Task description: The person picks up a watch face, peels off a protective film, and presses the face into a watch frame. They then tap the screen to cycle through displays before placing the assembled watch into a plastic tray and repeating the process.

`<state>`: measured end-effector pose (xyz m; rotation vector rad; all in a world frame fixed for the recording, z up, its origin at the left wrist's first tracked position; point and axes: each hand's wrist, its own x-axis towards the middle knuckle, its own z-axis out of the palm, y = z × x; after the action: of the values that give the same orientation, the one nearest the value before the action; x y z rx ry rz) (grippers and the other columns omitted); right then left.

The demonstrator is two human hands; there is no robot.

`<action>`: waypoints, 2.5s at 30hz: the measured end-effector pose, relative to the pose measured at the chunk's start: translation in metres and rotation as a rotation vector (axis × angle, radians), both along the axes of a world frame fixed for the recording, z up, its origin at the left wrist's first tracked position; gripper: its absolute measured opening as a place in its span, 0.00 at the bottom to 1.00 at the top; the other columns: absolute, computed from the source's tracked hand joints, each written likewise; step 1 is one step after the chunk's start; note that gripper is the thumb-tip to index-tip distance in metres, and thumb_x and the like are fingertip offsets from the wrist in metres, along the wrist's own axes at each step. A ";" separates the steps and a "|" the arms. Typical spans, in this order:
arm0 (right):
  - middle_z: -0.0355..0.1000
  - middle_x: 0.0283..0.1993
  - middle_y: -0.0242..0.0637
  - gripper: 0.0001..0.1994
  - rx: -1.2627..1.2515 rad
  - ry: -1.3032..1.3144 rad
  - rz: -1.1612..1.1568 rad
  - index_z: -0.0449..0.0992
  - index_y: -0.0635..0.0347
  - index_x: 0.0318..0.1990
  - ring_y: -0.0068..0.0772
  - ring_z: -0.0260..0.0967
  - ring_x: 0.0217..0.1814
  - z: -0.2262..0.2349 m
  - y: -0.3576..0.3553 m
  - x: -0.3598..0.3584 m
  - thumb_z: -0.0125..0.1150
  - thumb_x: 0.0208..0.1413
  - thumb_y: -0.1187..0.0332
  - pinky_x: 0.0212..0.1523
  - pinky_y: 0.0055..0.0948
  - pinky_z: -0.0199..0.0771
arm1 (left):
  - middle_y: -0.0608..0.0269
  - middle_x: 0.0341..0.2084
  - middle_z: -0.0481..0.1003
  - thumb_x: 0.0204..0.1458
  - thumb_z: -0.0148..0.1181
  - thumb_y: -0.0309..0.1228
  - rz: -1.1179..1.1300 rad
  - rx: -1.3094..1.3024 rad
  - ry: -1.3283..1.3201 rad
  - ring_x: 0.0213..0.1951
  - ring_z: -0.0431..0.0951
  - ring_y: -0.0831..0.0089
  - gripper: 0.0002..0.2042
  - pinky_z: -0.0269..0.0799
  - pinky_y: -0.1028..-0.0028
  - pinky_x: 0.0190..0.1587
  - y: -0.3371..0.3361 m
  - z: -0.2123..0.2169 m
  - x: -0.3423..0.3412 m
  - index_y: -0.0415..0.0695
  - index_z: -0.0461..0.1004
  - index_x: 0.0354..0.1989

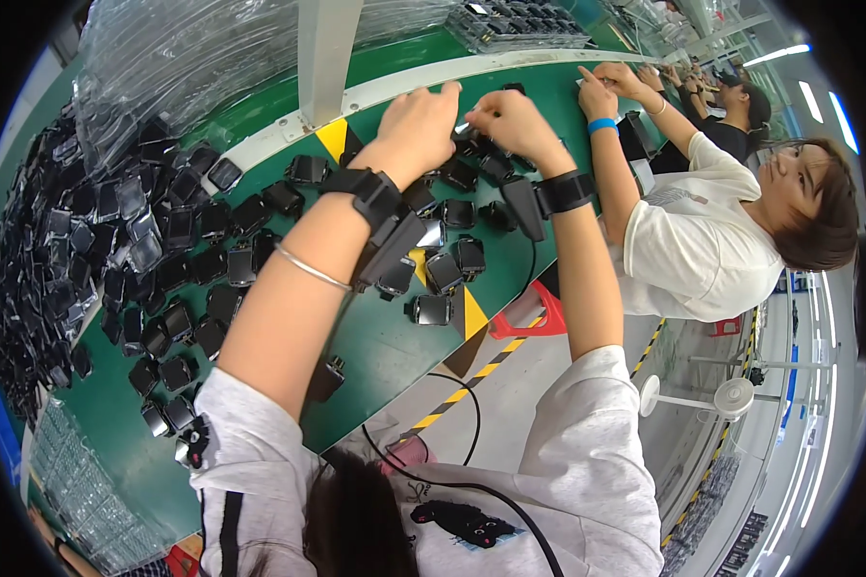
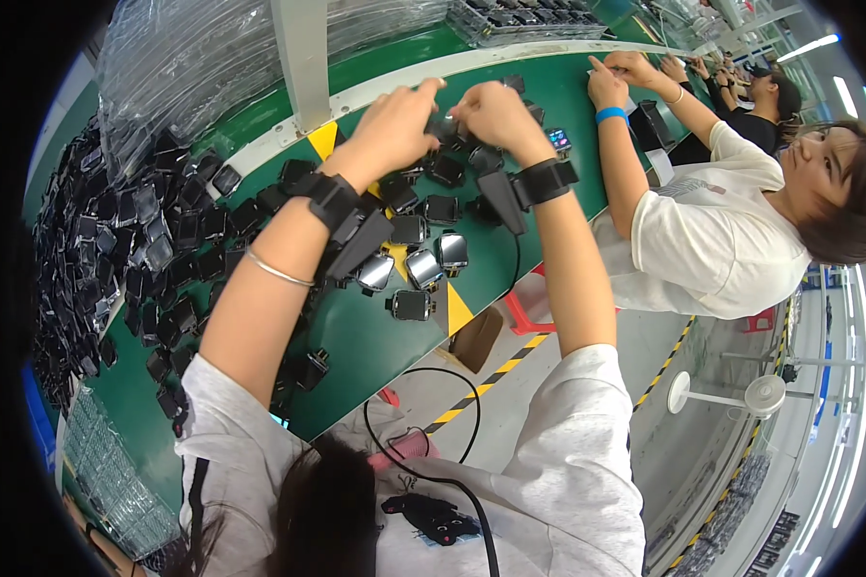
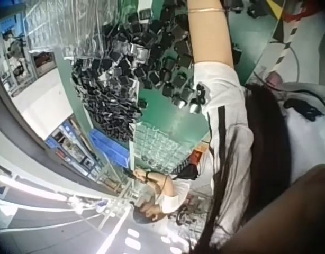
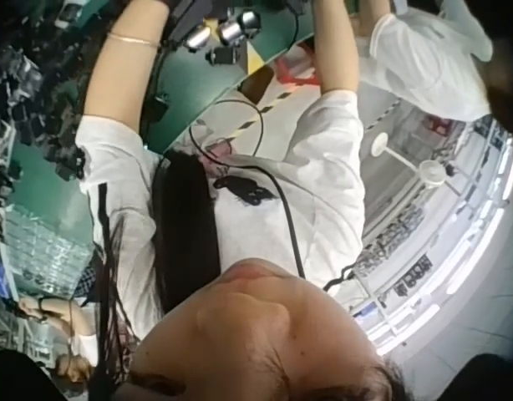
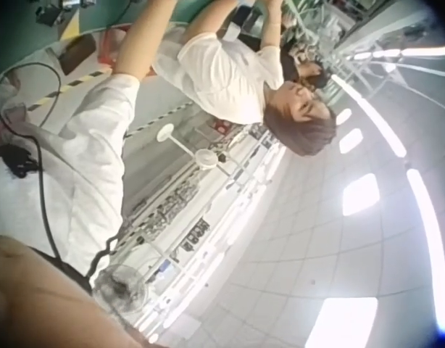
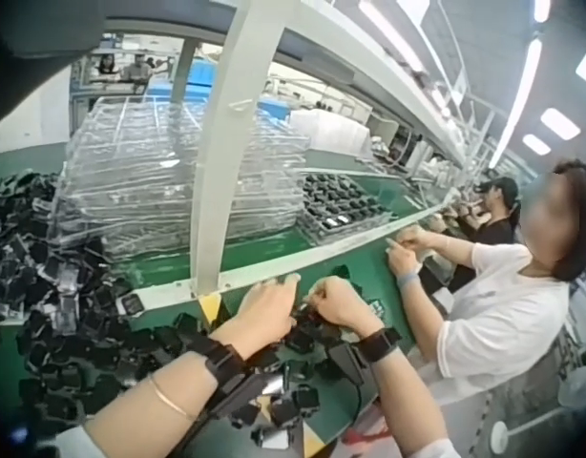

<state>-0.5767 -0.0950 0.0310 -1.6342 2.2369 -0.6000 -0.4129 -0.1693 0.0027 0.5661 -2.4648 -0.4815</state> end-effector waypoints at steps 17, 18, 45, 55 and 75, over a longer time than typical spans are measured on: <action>0.74 0.24 0.48 0.10 -0.209 0.016 0.001 0.79 0.63 0.25 0.50 0.72 0.28 0.014 0.011 -0.002 0.65 0.41 0.65 0.32 0.39 0.72 | 0.46 0.29 0.77 0.36 0.61 0.22 0.076 0.012 -0.208 0.40 0.76 0.55 0.19 0.66 0.61 0.43 0.004 0.009 -0.010 0.34 0.65 0.40; 0.74 0.24 0.48 0.10 -0.207 -0.077 -0.038 0.78 0.63 0.25 0.50 0.72 0.27 0.017 0.017 -0.014 0.65 0.41 0.64 0.32 0.39 0.71 | 0.46 0.29 0.77 0.36 0.61 0.22 0.076 -0.036 -0.221 0.40 0.76 0.54 0.19 0.66 0.60 0.42 0.007 0.010 -0.013 0.34 0.65 0.40; 0.60 0.16 0.23 0.14 0.020 -0.321 -0.006 0.70 0.64 0.18 0.14 0.53 0.19 0.022 0.058 -0.027 0.63 0.48 0.65 0.18 0.21 0.49 | 0.53 0.32 0.77 0.33 0.71 0.26 0.028 0.012 -0.002 0.42 0.75 0.53 0.33 0.59 0.58 0.49 0.038 -0.007 -0.032 0.38 0.61 0.51; 0.65 0.14 0.34 0.13 0.072 -0.094 0.058 0.76 0.67 0.20 0.25 0.59 0.19 -0.006 0.056 -0.021 0.66 0.41 0.63 0.21 0.28 0.58 | 0.48 0.30 0.76 0.34 0.65 0.21 -0.033 0.257 -0.088 0.37 0.76 0.51 0.27 0.60 0.58 0.44 0.057 -0.004 -0.038 0.34 0.61 0.45; 0.74 0.23 0.45 0.06 -0.392 0.161 -0.153 0.79 0.63 0.25 0.43 0.73 0.26 -0.029 0.073 0.024 0.63 0.34 0.73 0.30 0.33 0.73 | 0.47 0.32 0.75 0.37 0.57 0.16 -0.062 0.135 0.082 0.38 0.76 0.49 0.31 0.62 0.57 0.44 0.069 -0.007 -0.040 0.35 0.54 0.54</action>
<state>-0.5531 -0.0221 0.0020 -1.7491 2.4989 -1.0361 -0.4530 -0.0998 -0.0047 0.5140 -2.3897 -0.6862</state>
